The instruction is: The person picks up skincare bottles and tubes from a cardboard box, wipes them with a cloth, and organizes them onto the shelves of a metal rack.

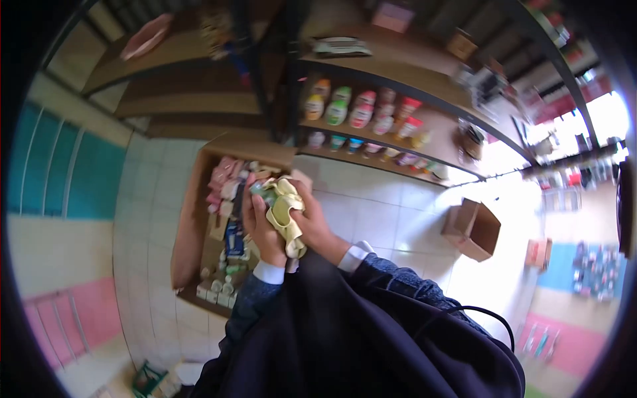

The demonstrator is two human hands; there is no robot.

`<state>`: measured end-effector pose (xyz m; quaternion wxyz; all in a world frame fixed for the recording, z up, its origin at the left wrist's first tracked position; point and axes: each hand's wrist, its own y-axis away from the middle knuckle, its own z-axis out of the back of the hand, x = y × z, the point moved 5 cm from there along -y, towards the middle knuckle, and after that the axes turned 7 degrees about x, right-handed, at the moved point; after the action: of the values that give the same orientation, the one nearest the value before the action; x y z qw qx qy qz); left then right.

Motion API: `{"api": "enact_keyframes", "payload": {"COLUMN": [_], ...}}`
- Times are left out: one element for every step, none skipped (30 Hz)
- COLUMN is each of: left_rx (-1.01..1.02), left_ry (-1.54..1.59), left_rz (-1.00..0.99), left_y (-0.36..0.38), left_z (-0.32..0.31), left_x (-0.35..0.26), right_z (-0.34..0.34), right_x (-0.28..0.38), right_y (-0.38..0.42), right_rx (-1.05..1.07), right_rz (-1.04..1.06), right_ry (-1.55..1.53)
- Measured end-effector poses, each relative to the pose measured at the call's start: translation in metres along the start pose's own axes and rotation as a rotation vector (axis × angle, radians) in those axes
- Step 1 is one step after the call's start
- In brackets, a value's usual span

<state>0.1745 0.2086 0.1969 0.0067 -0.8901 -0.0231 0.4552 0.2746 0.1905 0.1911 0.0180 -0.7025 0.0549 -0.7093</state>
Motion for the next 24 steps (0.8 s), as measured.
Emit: {"api": "enact_keyframes", "payload": {"left_rx": [0.030, 0.060, 0.044, 0.077, 0.068, 0.051, 0.049, 0.065, 0.129, 0.193, 0.175, 0.183, 0.171, 0.158, 0.170, 0.291, 0.362, 0.429, 0.429, 0.433, 0.437, 0.434, 0.429, 0.423], "left_ry": [-0.075, -0.153, -0.204, -0.200, 0.025, 0.246, 0.369, 0.363, 0.392, 0.423, 0.316, 0.316, 0.391, 0.468, 0.482, 0.421, 0.460, 0.500, 0.495, 0.464, 0.434, 0.432, 0.370, 0.309], "left_rz": [0.035, 0.061, 0.114, 0.124, 0.199, 0.275, 0.323, 0.330, 0.342, 0.352, 0.316, 0.312, 0.346, 0.377, 0.464, 0.469, 0.521, 0.572, 0.567, 0.611, 0.654, 0.643, 0.630, 0.613], "left_y": [0.002, 0.003, 0.002, 0.000, 0.000, 0.001, 0.001, 0.003, 0.004, 0.006, 0.008, 0.010, 0.014, 0.020, 0.032, 0.039, 0.042, 0.046, 0.051, 0.057, 0.063, 0.067, 0.071, 0.074], "left_z": [-0.013, -0.025, -0.033, -0.043, -0.050, -0.061, -0.076, -0.086, -0.099, -0.114, -0.123, -0.135, -0.148, -0.163, -0.188, -0.205, -0.218, -0.232, -0.241, -0.252, -0.263, -0.272, -0.279, -0.287], "left_x": [0.006, 0.011, 0.019, 0.025, 0.035, 0.044, 0.048, 0.052, 0.056, 0.060, 0.066, 0.073, 0.082, 0.091, 0.097, 0.104, 0.115, 0.121, 0.127, 0.133, 0.138, 0.143, 0.150, 0.153], "right_z": [0.013, 0.024, 0.035, 0.044, 0.055, 0.068, 0.081, 0.098, 0.116, 0.135, 0.154, 0.169, 0.181, 0.191, 0.200, 0.217, 0.235, 0.251, 0.267, 0.284, 0.300, 0.313, 0.326, 0.339], "right_x": [0.002, 0.005, -0.002, -0.004, -0.008, -0.013, -0.020, -0.021, -0.020, -0.019, -0.015, -0.004, 0.007, 0.017, 0.027, 0.032, 0.040, 0.047, 0.053, 0.057, 0.058, 0.060, 0.061, 0.068], "right_y": [0.006, 0.013, 0.018, 0.022, 0.026, 0.030, 0.034, 0.040, 0.044, 0.047, 0.051, 0.055, 0.060, 0.064, 0.067, 0.070, 0.074, 0.078, 0.081, 0.086, 0.090, 0.095, 0.099, 0.102], "right_rx": [-0.038, -0.072, -0.132, -0.164, -0.273, -0.374, -0.329, -0.342, -0.371, -0.396, -0.398, -0.292, -0.185, -0.077, -0.093, -0.097, -0.101, -0.102, -0.138, -0.134, -0.081, -0.026, 0.001, 0.015], "right_rz": [-0.004, -0.005, 0.010, 0.020, 0.027, 0.037, -0.043, -0.032, -0.074, -0.116, -0.104, -0.029, 0.042, 0.114, 0.171, 0.181, 0.239, 0.293, 0.325, 0.328, 0.287, 0.248, 0.181, 0.191], "right_ry": [-0.030, -0.064, -0.098, -0.091, -0.277, -0.468, -0.647, -0.652, -0.669, -0.684, -0.684, -0.510, -0.338, -0.163, -0.022, -0.023, 0.119, 0.260, 0.284, 0.278, 0.345, 0.414, 0.397, 0.396]}}
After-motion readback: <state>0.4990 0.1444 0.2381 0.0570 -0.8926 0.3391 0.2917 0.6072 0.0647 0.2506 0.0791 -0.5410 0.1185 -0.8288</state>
